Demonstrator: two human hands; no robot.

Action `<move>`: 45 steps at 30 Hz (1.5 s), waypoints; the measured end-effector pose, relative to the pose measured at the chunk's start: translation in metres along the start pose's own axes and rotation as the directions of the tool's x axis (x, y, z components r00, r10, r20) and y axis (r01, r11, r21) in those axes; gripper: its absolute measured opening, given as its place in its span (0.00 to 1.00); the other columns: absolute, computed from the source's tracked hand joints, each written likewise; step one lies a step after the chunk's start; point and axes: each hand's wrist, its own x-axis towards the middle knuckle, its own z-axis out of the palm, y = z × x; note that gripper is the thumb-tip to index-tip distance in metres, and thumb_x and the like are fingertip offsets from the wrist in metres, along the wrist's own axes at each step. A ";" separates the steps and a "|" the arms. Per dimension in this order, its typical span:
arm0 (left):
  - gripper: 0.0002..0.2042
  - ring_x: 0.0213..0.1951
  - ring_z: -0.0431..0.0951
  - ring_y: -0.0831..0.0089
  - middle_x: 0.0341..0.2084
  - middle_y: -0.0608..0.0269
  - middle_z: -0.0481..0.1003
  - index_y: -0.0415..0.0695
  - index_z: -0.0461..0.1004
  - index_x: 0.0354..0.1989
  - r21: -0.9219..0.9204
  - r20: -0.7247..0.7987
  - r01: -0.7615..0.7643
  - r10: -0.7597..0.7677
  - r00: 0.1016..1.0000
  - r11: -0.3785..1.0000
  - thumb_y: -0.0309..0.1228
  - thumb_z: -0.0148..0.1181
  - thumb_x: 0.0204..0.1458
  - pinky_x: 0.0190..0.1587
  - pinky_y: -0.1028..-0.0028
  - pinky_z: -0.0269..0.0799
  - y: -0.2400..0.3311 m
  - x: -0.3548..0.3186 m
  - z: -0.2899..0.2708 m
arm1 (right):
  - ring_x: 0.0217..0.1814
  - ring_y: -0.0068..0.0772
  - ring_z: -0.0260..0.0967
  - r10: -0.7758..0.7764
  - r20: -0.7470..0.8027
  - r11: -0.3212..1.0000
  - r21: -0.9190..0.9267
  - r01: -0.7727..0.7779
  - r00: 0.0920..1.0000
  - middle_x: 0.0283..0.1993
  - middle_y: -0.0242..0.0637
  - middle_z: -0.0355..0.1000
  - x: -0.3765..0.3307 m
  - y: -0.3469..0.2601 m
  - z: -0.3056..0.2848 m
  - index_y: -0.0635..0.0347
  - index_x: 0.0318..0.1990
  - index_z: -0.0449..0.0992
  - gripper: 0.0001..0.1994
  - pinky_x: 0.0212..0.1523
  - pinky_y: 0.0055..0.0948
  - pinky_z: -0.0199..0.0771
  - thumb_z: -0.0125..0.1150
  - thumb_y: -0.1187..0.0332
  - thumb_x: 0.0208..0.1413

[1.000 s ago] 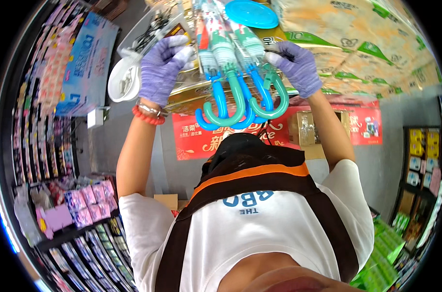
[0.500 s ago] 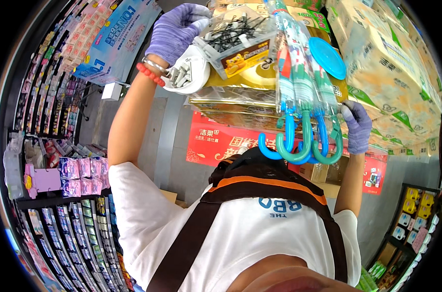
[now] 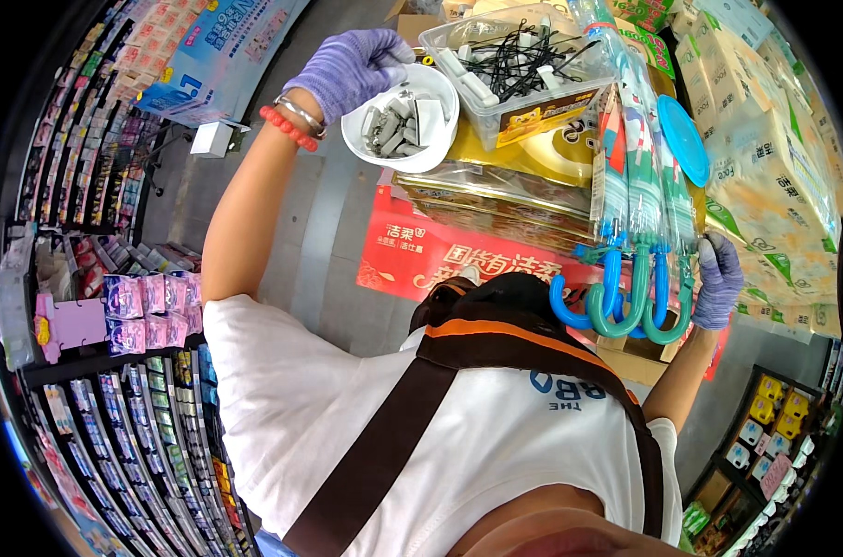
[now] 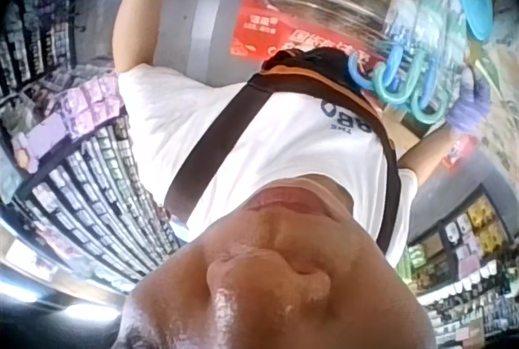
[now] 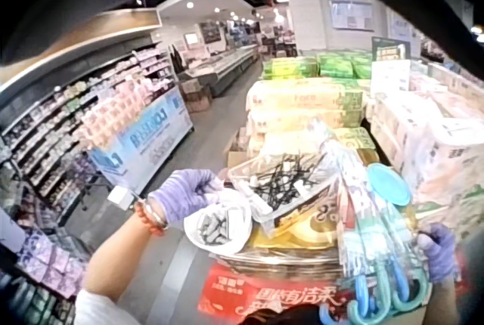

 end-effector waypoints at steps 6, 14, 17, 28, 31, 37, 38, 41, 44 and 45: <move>0.09 0.29 0.73 0.81 0.26 0.65 0.75 0.40 0.74 0.37 0.136 -0.016 0.017 -0.015 1.000 0.991 0.21 0.60 0.45 0.37 0.80 0.72 -0.037 -0.004 0.000 | 0.38 0.22 0.68 0.005 -0.042 1.000 0.014 -0.004 0.999 0.36 0.33 0.73 0.001 0.003 0.002 0.65 0.41 0.74 0.11 0.43 0.23 0.67 0.61 0.73 0.49; 0.11 0.27 0.75 0.74 0.24 0.62 0.76 0.41 0.75 0.36 0.273 0.027 -0.034 0.028 0.999 0.961 0.18 0.57 0.42 0.35 0.77 0.73 -0.073 0.005 0.011 | 0.39 0.24 0.69 0.037 -0.071 0.999 -0.033 -0.039 0.997 0.37 0.35 0.73 0.000 -0.001 0.004 0.65 0.41 0.74 0.11 0.45 0.24 0.67 0.61 0.74 0.50; 0.14 0.28 0.76 0.69 0.26 0.59 0.76 0.42 0.74 0.39 0.375 0.066 -0.004 -0.022 0.998 0.927 0.17 0.56 0.41 0.36 0.75 0.73 -0.065 0.009 0.013 | 0.39 0.24 0.69 0.034 -0.096 0.999 -0.014 -0.035 0.995 0.37 0.35 0.73 -0.002 0.001 0.005 0.66 0.42 0.74 0.11 0.45 0.24 0.67 0.60 0.74 0.50; 0.14 0.38 0.78 0.68 0.36 0.56 0.77 0.39 0.72 0.43 0.290 -0.109 -0.280 0.322 0.941 0.915 0.20 0.57 0.45 0.43 0.75 0.72 -0.038 0.033 0.016 | 0.41 0.23 0.68 0.027 -0.108 0.999 -0.044 -0.032 0.994 0.38 0.33 0.73 -0.003 0.001 0.002 0.64 0.41 0.75 0.11 0.47 0.23 0.66 0.61 0.76 0.48; 0.12 0.38 0.78 0.70 0.36 0.57 0.76 0.41 0.72 0.43 0.257 -0.199 -0.425 0.478 0.856 0.868 0.26 0.58 0.48 0.43 0.74 0.72 -0.025 0.047 0.016 | 0.41 0.22 0.68 0.037 -0.112 0.996 -0.072 -0.045 0.993 0.39 0.32 0.73 -0.004 -0.001 0.006 0.64 0.41 0.75 0.11 0.46 0.22 0.66 0.62 0.75 0.48; 0.12 0.32 0.77 0.63 0.26 0.57 0.76 0.43 0.75 0.36 0.282 0.183 -0.390 0.350 0.919 0.877 0.37 0.58 0.49 0.36 0.68 0.71 0.007 0.087 0.009 | 0.39 0.21 0.68 0.057 -0.121 0.997 -0.053 -0.064 0.991 0.37 0.32 0.73 -0.005 -0.010 0.015 0.64 0.40 0.75 0.10 0.43 0.22 0.67 0.62 0.74 0.49; 0.12 0.30 0.77 0.63 0.24 0.56 0.76 0.43 0.75 0.34 0.351 0.237 -0.414 0.348 0.907 0.840 0.38 0.59 0.48 0.36 0.68 0.71 0.012 0.091 0.008 | 0.37 0.21 0.68 0.074 -0.132 0.996 -0.039 -0.080 0.988 0.36 0.31 0.73 -0.007 -0.013 0.017 0.64 0.39 0.75 0.09 0.42 0.21 0.67 0.62 0.74 0.49; 0.12 0.29 0.77 0.66 0.26 0.57 0.77 0.42 0.76 0.35 0.423 0.420 -0.392 0.207 0.884 0.817 0.36 0.62 0.45 0.37 0.71 0.71 0.022 0.101 0.007 | 0.37 0.19 0.68 0.053 -0.125 0.997 -0.052 -0.060 0.991 0.36 0.31 0.73 -0.006 -0.012 0.019 0.64 0.40 0.75 0.10 0.39 0.19 0.67 0.61 0.74 0.49; 0.11 0.28 0.77 0.68 0.23 0.59 0.77 0.43 0.77 0.33 0.400 0.418 -0.441 0.268 0.868 0.803 0.35 0.64 0.44 0.34 0.72 0.72 0.027 0.103 0.008 | 0.36 0.18 0.67 0.036 -0.133 0.997 -0.063 -0.044 0.990 0.36 0.30 0.72 -0.007 -0.009 0.018 0.63 0.40 0.74 0.09 0.38 0.18 0.67 0.61 0.74 0.49; 0.11 0.27 0.77 0.68 0.23 0.60 0.77 0.43 0.77 0.33 0.388 0.401 -0.447 0.289 0.869 0.806 0.35 0.64 0.44 0.34 0.72 0.72 0.030 0.102 0.008 | 0.36 0.18 0.67 0.035 -0.140 0.997 -0.061 -0.044 0.989 0.36 0.30 0.72 -0.007 -0.009 0.018 0.63 0.40 0.74 0.09 0.37 0.17 0.67 0.61 0.74 0.50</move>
